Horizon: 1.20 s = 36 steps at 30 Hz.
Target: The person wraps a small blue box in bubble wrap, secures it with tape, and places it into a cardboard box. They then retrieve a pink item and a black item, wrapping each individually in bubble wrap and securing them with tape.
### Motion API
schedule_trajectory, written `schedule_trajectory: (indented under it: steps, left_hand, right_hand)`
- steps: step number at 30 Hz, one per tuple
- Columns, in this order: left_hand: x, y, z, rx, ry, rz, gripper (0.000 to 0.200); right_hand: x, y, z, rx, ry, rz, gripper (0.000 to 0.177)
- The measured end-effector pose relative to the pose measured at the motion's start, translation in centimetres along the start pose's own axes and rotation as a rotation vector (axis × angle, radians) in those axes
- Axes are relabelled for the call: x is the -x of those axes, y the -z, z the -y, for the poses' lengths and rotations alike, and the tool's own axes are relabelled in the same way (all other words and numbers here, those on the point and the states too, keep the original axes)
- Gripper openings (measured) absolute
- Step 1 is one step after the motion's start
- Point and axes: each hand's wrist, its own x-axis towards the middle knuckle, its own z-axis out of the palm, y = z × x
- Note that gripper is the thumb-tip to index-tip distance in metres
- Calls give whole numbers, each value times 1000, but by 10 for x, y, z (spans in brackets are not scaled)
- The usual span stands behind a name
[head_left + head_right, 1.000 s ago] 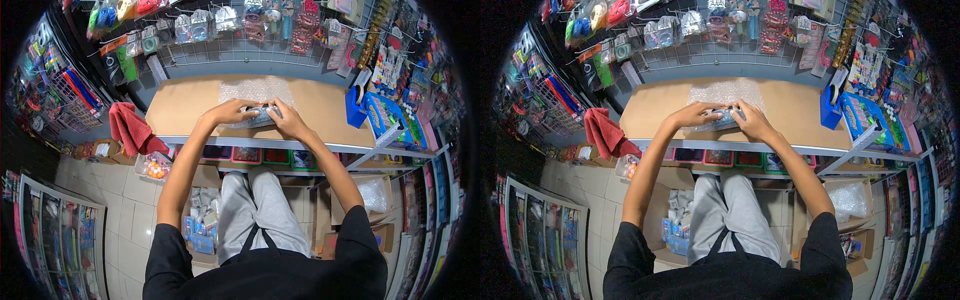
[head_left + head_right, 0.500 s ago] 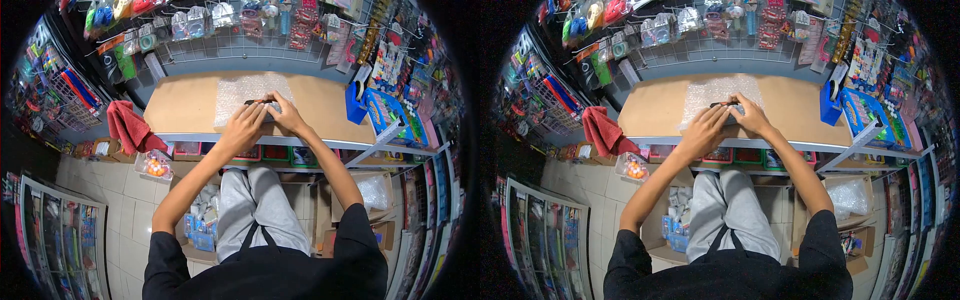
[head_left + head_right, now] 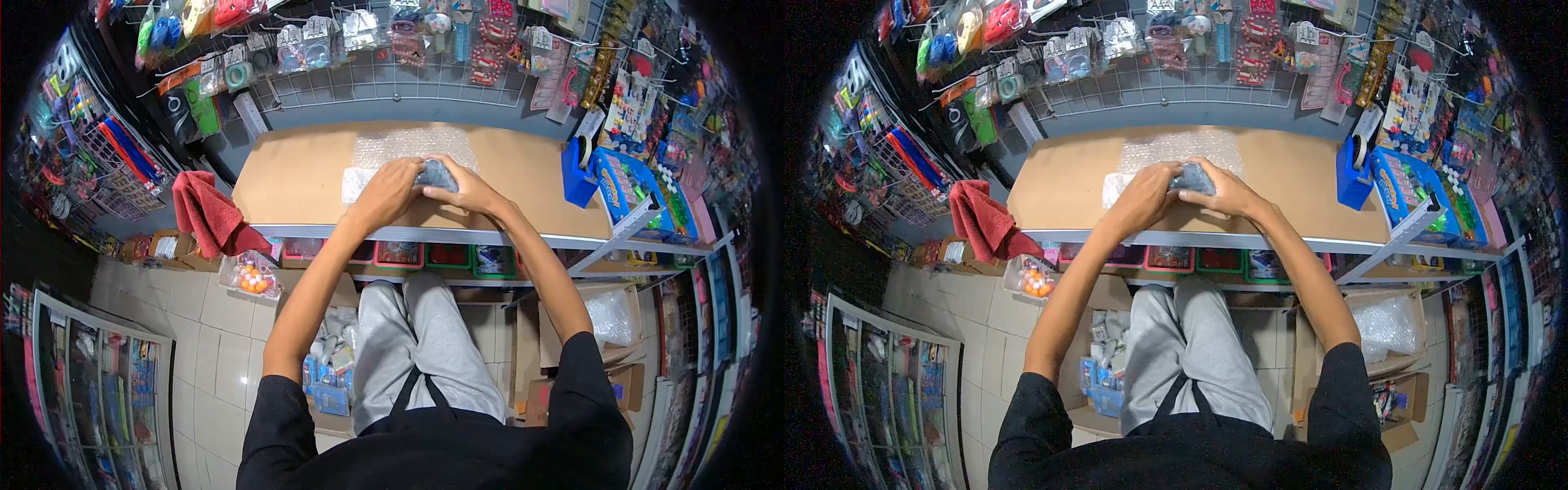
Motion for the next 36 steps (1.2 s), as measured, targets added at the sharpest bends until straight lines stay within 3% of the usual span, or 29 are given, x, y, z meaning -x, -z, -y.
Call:
schedule_trajectory:
  steps: [3, 5, 9, 13, 16, 19, 20, 26, 28, 30, 32, 36]
  left_hand:
    - [-7, 2, 10, 52, 25, 10, 37]
    - [-13, 7, 9, 90, 79, 4, 36]
    - [-22, -2, 21, -224, -18, -127, 33]
    - [-29, -9, 29, -126, 70, -82, 37]
    - [-27, -8, 34, -119, 98, -16, 46]
    - [-26, -9, 39, -140, 81, 0, 63]
    - [-27, -9, 43, -141, 64, 7, 71]
    - [-40, -14, 63, -103, 141, 155, 97]
    - [-45, -16, 72, -104, 155, 178, 99]
    - [-49, -17, 77, -108, 159, 198, 99]
    - [-53, -15, 80, -107, 204, 267, 100]
    - [-61, -21, 96, -60, 274, 364, 105]
  right_hand:
    - [-3, 4, 4, 19, 13, 6, 77]
    - [-9, 2, -4, 48, -8, -29, 74]
    - [-20, 2, -15, -57, -50, -34, 65]
    - [-28, 9, -21, -70, -91, 11, 60]
    - [-31, 17, -10, -184, -301, 80, 58]
    - [-42, 11, -39, -153, -76, 2, 71]
    - [-43, 13, -48, -191, -36, -3, 67]
    - [-55, 40, 1, -79, -338, 179, 62]
    - [-63, 42, -9, 48, -303, 166, 66]
    - [-74, 44, -36, 288, -131, 102, 74]
    - [-77, 55, -38, 318, -81, 70, 80]
    - [-74, 69, 9, 514, -39, 196, 95]
